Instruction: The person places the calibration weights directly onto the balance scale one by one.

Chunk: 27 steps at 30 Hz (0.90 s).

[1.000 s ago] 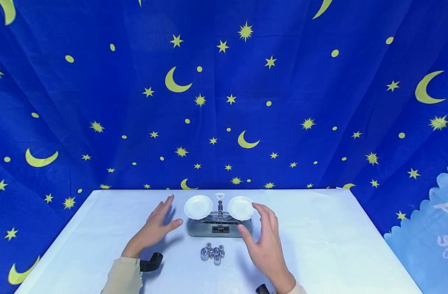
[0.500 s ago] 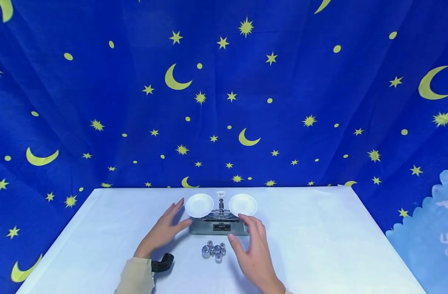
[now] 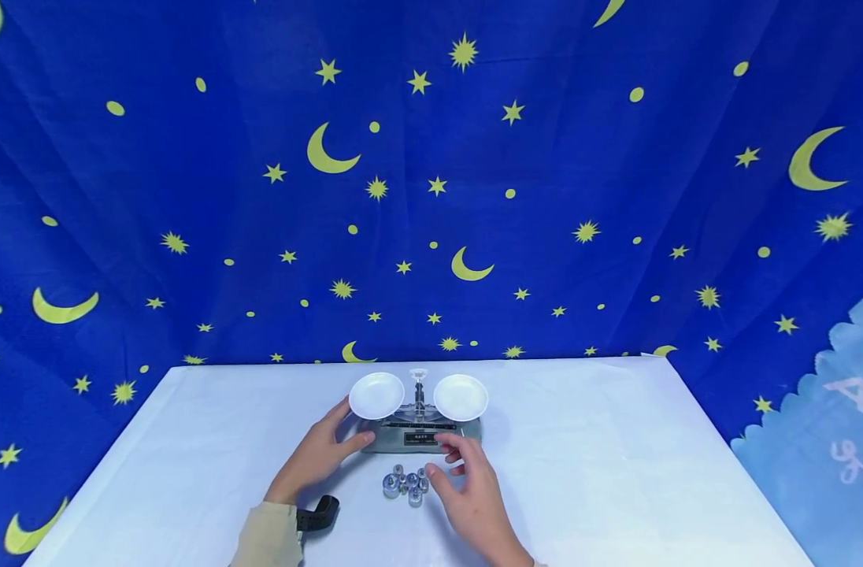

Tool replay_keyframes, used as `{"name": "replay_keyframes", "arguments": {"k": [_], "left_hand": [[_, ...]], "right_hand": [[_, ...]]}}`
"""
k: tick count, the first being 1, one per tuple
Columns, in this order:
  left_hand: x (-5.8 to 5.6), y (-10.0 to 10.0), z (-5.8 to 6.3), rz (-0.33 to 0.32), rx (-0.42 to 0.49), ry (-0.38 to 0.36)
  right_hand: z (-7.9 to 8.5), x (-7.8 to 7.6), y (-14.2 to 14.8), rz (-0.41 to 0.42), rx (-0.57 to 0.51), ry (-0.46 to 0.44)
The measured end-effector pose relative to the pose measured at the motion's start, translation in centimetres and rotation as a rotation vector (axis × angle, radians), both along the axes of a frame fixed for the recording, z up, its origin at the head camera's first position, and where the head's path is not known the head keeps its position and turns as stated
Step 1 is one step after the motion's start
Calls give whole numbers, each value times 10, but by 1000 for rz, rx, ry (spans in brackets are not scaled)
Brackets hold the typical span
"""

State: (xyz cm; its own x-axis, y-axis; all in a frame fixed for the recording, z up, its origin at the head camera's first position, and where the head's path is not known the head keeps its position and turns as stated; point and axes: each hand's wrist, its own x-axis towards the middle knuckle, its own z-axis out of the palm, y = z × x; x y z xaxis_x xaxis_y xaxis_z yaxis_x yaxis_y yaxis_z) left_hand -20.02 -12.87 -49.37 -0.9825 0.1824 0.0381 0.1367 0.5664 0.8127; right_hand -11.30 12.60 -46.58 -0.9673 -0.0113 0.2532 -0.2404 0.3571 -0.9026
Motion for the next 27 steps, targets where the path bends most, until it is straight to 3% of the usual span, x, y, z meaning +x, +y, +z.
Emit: {"name": "replay_keyframes", "arguments": {"k": [6,11,17,27], "left_hand": [[-2,2,-6,-26,56,32],[-5,4,-12,-64,68,76],[-4,4,-14,-67,39,132],[-4,5,-19,-87,4,172]], "right_hand": [[-2,-2,-2,88,-40,-191],[-9,-3,-2,191,-62,-280],[-15,-3,-3,260,-65,-319],[-23,-4,-2,276,-91,-349]]}}
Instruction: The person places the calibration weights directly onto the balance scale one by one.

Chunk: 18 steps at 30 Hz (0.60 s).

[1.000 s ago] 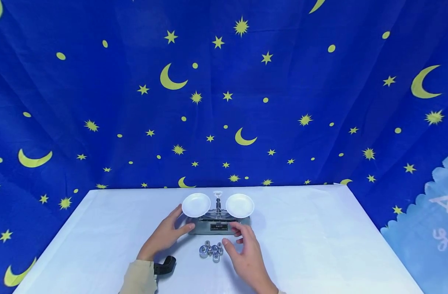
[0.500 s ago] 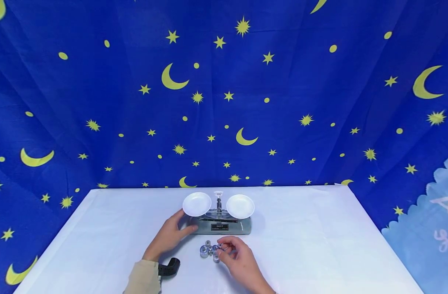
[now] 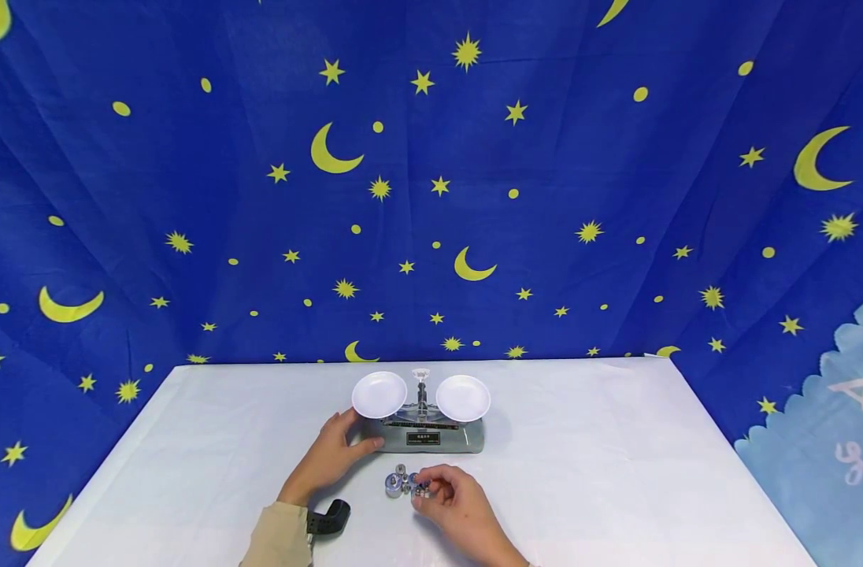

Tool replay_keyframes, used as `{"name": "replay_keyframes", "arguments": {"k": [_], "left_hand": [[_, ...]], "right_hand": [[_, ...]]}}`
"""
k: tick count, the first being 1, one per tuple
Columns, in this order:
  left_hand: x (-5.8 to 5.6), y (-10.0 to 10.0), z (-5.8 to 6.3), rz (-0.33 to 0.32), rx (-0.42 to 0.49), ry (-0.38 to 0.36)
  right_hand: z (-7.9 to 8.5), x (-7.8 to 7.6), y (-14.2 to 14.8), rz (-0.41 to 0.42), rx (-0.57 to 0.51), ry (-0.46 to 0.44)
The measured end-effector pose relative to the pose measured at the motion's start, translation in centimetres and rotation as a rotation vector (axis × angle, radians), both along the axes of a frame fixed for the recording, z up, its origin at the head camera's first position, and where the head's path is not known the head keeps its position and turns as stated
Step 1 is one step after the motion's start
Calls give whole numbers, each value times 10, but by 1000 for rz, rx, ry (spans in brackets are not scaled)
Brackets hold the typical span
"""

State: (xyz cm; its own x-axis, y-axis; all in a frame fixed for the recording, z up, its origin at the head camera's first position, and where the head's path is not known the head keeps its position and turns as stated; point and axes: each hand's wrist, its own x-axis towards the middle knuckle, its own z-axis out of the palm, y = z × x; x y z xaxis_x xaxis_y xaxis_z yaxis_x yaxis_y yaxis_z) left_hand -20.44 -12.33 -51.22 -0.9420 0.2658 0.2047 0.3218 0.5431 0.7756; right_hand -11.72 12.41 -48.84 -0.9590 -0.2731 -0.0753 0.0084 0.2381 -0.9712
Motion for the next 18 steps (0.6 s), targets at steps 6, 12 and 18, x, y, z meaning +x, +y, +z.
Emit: {"name": "replay_keyframes", "arguments": {"k": [6,12,18], "left_hand": [[0,-1,-2,1,-27,20],[0,-1,-1,-8,-43,24],[1,-1,-1,-4,-49,20]], "right_hand": [[-4,0,-1,-6,18,16],[-6,1,-3,-29,56,30],[-8,1,-4,-61,104,59]]}}
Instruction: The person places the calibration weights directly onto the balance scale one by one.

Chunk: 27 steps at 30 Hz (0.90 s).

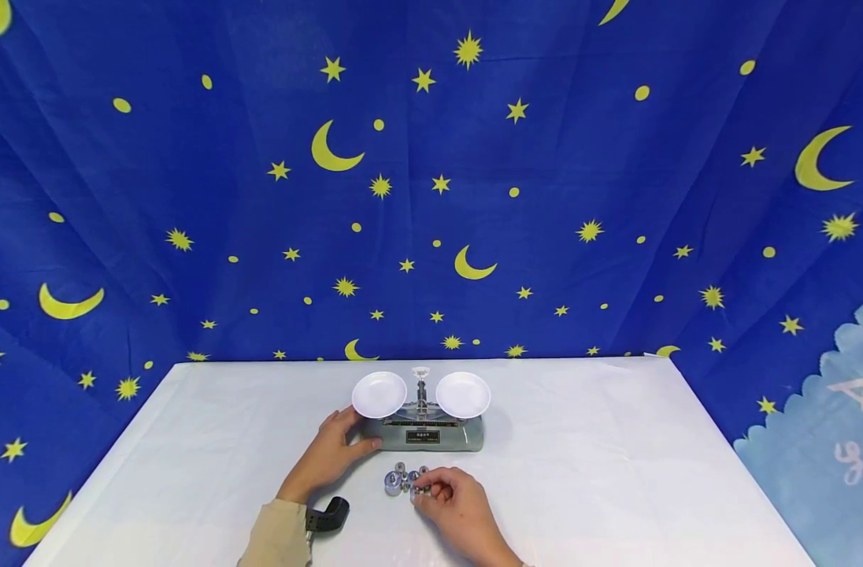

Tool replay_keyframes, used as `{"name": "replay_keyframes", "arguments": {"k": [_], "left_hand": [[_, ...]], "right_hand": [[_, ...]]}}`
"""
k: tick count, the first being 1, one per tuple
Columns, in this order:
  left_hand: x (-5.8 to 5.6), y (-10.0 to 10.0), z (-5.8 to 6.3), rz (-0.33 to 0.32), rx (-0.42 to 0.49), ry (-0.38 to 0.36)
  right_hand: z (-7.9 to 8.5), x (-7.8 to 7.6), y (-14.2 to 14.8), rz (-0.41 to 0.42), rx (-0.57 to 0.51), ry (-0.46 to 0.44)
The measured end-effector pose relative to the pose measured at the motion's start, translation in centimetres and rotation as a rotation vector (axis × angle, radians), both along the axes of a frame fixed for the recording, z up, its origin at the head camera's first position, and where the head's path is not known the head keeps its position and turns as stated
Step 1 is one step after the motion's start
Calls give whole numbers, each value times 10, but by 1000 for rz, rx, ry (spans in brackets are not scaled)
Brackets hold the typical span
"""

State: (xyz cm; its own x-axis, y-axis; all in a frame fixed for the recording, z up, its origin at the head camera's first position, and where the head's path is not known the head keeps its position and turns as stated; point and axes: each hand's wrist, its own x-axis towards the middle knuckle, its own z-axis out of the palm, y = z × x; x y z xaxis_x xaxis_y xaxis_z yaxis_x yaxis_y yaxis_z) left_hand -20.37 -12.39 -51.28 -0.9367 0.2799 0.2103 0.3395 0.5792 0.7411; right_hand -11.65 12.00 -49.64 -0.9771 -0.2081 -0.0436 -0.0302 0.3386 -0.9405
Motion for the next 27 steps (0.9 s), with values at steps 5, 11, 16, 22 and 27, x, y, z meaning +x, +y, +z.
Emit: {"name": "replay_keyframes", "arguments": {"k": [5,11,16,22,27], "left_hand": [[0,0,0,0,-2,12],[1,0,0,-7,0,20],[2,0,0,-8,-5,26],[2,0,1,-6,-4,25],[2,1,0,-4,-8,29]], "right_hand": [[-2,-1,0,-19,12,-8],[-3,-2,-1,-34,14,-11],[-2,0,-2,-24,22,-7],[-2,0,-3,-15,50,13],[-3,-1,-3,-40,35,10]]}}
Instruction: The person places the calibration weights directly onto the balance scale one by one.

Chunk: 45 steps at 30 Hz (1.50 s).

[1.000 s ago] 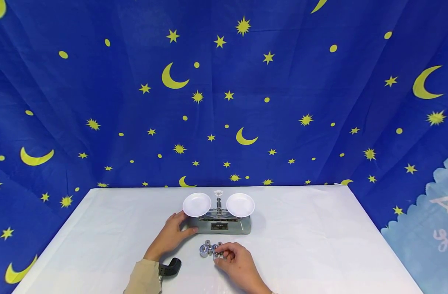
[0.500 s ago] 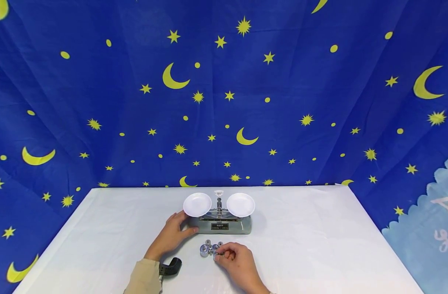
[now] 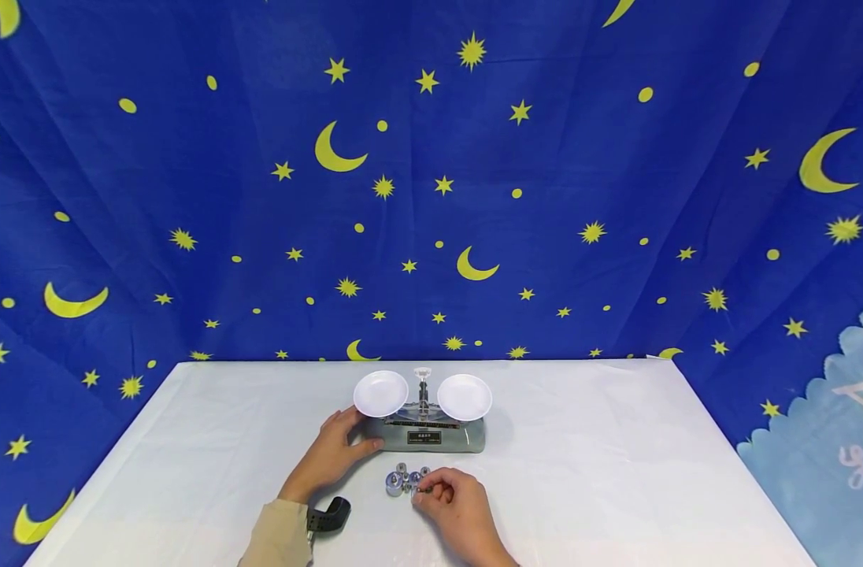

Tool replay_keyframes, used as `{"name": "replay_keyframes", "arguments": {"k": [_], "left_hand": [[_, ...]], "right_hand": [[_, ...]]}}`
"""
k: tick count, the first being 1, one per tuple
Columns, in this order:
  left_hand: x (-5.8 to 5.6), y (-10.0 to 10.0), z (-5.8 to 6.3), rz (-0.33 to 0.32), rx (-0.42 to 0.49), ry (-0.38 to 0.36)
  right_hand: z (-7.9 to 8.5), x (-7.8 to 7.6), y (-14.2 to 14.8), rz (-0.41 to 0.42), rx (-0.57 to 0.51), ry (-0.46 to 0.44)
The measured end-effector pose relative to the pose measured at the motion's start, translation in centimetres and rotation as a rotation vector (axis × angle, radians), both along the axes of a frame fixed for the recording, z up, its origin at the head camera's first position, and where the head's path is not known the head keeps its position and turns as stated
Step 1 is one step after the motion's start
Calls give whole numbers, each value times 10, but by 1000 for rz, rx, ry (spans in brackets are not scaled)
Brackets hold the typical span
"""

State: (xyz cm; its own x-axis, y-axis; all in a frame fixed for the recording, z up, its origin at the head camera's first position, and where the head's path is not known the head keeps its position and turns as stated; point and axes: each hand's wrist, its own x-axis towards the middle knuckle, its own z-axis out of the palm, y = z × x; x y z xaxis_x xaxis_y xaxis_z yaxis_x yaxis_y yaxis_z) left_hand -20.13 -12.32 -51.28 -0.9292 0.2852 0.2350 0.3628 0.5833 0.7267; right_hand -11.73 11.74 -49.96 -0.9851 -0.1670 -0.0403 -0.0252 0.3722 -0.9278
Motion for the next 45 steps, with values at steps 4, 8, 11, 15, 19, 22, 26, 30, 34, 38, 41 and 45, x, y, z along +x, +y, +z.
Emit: {"name": "replay_keyframes", "arguments": {"k": [4,8,11,15,19,22,26,30,34,38,41,45], "left_hand": [[1,1,0,3,-6,3],[0,1,0,1,-5,0],[1,0,0,-4,-3,9],[1,-1,0,-4,0,8],[1,0,1,-8,5,10],[1,0,1,-10,8,16],[1,0,1,-5,6,10],[1,-1,1,-1,1,8],[1,-1,0,0,1,-10],[0,-1,-1,-5,-2,-7],[0,-1,-1,-6,0,-5],[0,-1,0,-5,4,-11]], "right_hand": [[0,0,1,-9,-41,-9],[0,0,2,-16,-56,-9],[2,-1,1,-22,-70,-21],[3,-2,2,-22,-79,-36],[5,-2,2,-3,-72,-39],[7,-2,3,5,-75,-38],[13,-2,4,-4,-101,-33],[19,-2,5,-13,-125,-18],[23,-2,6,-20,-134,4],[29,-3,6,-28,-114,51],[35,-4,6,-38,-98,90],[42,-5,6,-57,-85,107]]}}
